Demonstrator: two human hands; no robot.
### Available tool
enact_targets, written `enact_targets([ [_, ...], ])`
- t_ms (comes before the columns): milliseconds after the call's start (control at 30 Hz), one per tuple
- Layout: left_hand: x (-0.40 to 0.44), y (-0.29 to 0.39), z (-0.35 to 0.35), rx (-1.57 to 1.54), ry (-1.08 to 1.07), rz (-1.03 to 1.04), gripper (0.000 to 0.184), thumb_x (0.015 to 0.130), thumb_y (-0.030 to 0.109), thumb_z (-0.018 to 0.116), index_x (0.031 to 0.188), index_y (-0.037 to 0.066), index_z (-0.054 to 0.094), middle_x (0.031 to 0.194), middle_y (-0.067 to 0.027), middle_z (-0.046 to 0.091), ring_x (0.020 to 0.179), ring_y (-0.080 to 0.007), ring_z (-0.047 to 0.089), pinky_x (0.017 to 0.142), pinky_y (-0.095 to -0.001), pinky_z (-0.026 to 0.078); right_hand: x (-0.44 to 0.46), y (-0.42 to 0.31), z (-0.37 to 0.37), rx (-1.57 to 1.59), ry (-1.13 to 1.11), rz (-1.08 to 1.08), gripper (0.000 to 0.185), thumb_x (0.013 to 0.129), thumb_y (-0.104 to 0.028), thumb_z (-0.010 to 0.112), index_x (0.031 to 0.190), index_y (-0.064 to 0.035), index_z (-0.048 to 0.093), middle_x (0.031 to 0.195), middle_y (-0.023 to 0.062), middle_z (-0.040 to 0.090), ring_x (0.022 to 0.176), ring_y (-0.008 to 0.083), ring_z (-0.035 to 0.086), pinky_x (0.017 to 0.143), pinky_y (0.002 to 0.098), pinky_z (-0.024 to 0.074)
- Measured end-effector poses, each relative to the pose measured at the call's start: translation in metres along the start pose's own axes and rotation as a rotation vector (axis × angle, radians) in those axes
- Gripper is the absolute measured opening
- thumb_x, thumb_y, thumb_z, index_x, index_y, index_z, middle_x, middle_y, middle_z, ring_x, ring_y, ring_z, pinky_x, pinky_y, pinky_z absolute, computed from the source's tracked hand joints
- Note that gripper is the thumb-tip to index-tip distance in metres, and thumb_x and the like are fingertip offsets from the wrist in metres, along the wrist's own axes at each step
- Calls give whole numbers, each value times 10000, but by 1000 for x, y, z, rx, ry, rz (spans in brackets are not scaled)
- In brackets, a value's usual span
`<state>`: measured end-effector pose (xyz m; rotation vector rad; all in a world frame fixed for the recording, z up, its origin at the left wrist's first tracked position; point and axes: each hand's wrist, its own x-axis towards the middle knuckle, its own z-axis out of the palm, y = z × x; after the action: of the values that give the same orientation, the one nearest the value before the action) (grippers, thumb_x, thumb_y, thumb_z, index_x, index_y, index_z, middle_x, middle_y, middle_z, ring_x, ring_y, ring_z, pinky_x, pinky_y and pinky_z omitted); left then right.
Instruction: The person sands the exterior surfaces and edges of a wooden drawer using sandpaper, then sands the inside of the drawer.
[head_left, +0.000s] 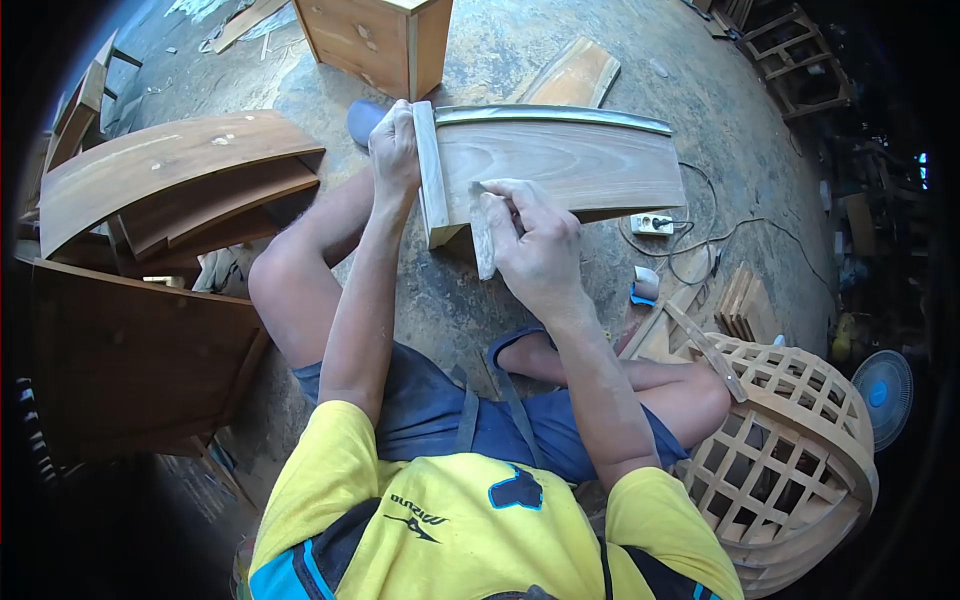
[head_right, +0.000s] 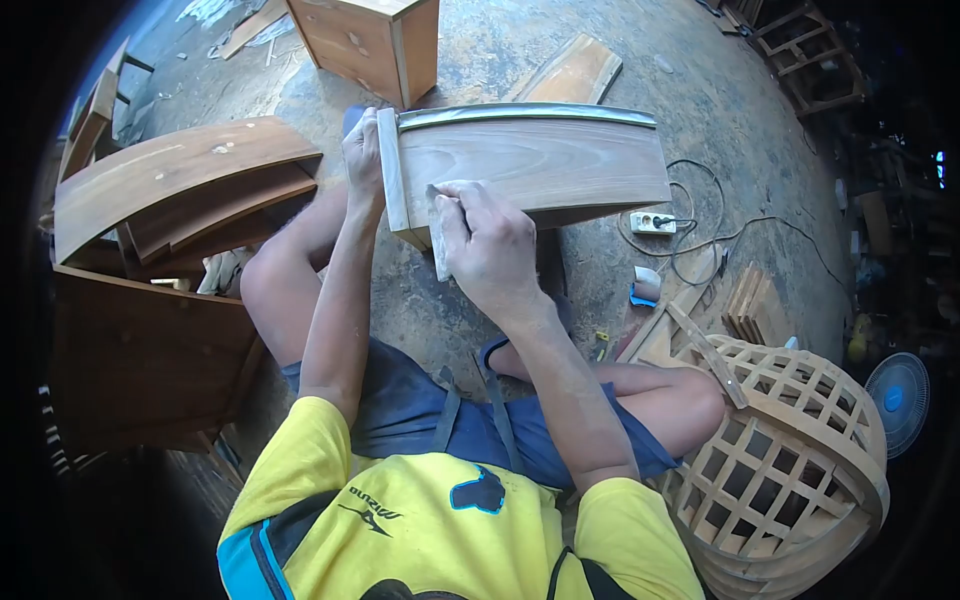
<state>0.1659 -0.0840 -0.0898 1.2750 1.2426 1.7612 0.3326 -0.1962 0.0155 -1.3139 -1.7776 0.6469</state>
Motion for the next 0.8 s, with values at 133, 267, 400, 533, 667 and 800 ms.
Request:
enact_targets([
  [133,0,0,-1,-152,-35,-133,449,1145,263,386,826,23,590,685,-12,541,638,-100,506,592,-318,431,57,8,34,-133,29,-159,126,964,-90,621,916,3,692,850,212,705,792,409,699,760,479,551],
  [267,0,-4,-3,-120,-52,-122,428,1142,263,396,848,17,586,690,-35,561,636,-119,527,604,-342,447,65,8,27,-112,-24,-163,135,963,-91,635,913,19,694,851,208,715,778,375,705,755,440,556],
  [400,-2,8,0,10,21,-134,490,1144,291,400,788,-11,550,654,-33,535,634,-126,481,605,-353,422,41,3,-13,210,-351,28,121,952,-101,706,934,18,704,797,145,712,690,208,691,681,329,543],
  [533,-2,-6,1,-80,-15,-63,450,1138,265,398,820,3,578,683,-42,577,654,-104,520,608,-343,446,61,3,9,33,-161,-187,113,938,-112,743,947,-4,713,770,109,701,654,145,663,628,309,517],
  [667,-3,-1,2,-120,-7,-163,428,1125,276,422,853,-3,600,722,-76,625,688,-128,562,642,-358,471,122,3,38,-216,-92,-354,136,933,-159,745,936,-30,703,743,147,696,658,272,695,633,384,528],
  [800,-1,-14,0,-93,13,-114,424,1098,323,474,879,-19,599,731,-159,610,684,-198,546,671,-404,478,98,-11,26,-293,-287,-491,147,931,-185,729,940,-44,690,756,160,695,685,334,696,659,435,533],
])
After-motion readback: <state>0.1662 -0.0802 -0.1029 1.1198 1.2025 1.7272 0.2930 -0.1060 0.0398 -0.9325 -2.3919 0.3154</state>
